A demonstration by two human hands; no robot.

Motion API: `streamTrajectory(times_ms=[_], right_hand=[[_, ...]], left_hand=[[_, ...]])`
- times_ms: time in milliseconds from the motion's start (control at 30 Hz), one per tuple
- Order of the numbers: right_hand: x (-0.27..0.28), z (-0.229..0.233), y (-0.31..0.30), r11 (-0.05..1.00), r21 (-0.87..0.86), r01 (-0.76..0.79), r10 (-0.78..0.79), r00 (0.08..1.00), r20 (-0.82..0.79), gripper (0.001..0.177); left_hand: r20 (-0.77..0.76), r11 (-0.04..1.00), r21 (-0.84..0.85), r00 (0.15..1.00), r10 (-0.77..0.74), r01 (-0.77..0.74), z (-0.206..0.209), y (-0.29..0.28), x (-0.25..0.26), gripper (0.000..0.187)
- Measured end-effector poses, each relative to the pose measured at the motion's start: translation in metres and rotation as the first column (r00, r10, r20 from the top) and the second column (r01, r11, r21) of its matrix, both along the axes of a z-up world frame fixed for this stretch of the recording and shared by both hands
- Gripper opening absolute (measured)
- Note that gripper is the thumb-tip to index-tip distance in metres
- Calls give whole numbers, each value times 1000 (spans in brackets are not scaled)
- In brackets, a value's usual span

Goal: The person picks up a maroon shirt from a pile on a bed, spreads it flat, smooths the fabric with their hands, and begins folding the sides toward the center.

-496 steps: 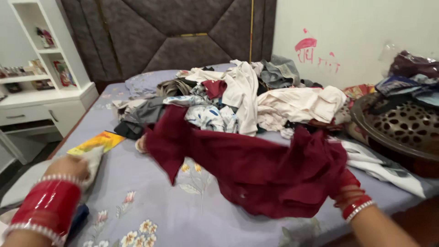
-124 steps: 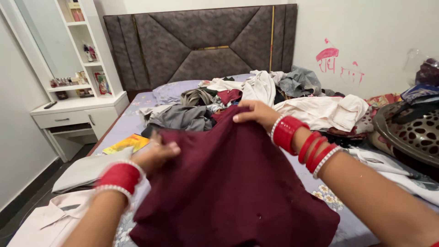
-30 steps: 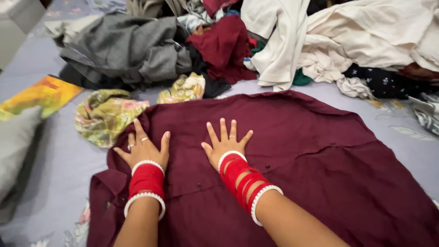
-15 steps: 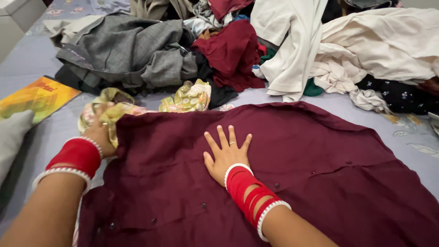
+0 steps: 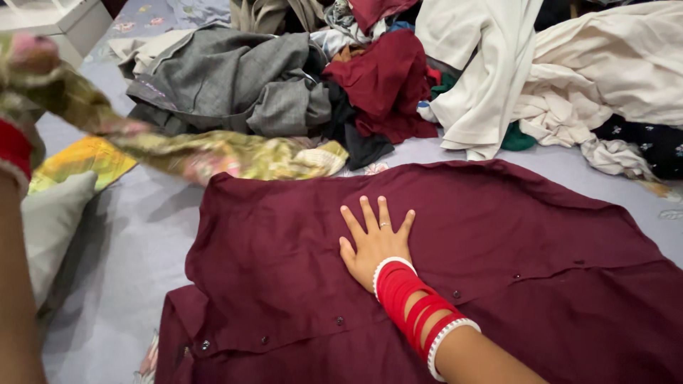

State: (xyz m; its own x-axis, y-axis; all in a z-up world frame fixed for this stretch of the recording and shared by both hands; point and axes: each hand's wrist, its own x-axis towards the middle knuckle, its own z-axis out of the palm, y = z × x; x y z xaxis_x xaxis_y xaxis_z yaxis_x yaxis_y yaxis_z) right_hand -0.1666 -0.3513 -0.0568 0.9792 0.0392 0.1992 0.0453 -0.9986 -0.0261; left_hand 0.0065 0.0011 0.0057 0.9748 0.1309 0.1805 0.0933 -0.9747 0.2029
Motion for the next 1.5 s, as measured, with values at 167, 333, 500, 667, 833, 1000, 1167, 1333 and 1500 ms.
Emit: streamTrajectory(times_ms=[167, 333, 500, 667, 833, 1000, 1167, 1333, 1500], right_hand=[[-1, 3, 1, 1000, 4, 10, -9, 1000, -23, 65], [0, 2, 1, 1000, 3, 1, -1, 1000, -3, 65], [3, -2, -3, 1000, 15, -4, 5, 1000, -25, 69], [2, -3, -1, 1000, 3, -2, 2, 999, -35, 67], [7, -10, -4, 1000, 10, -16, 17, 999, -48, 66], [6, -19, -9, 790, 75, -608, 612, 789, -55, 70], [40, -8, -123, 905, -13, -424, 398, 859, -322, 76], [55, -39, -377, 988, 8, 154, -154, 988, 4, 69], [71, -98, -428, 916, -258, 308, -345, 932, -111, 58]], left_hand=[[-168, 972, -105, 960, -225, 210, 52, -3, 70, 67], [-139, 924, -130, 916, -376, 360, 37, -86, 63, 83], [50, 854, 177, 862, -504, 489, -37, -205, -92, 69], [-100, 891, -30, 886, -453, 452, -77, -188, -175, 81], [-61, 994, 108, 998, 14, -8, -75, -178, -162, 97], [-45, 992, 120, 998, 49, -43, -80, -178, -155, 85], [-52, 989, 138, 997, 61, -53, -80, -178, -149, 82], [-53, 986, 163, 997, 50, -40, -80, -177, -148, 80], [-55, 988, 151, 998, 36, -27, -88, -177, -145, 77]])
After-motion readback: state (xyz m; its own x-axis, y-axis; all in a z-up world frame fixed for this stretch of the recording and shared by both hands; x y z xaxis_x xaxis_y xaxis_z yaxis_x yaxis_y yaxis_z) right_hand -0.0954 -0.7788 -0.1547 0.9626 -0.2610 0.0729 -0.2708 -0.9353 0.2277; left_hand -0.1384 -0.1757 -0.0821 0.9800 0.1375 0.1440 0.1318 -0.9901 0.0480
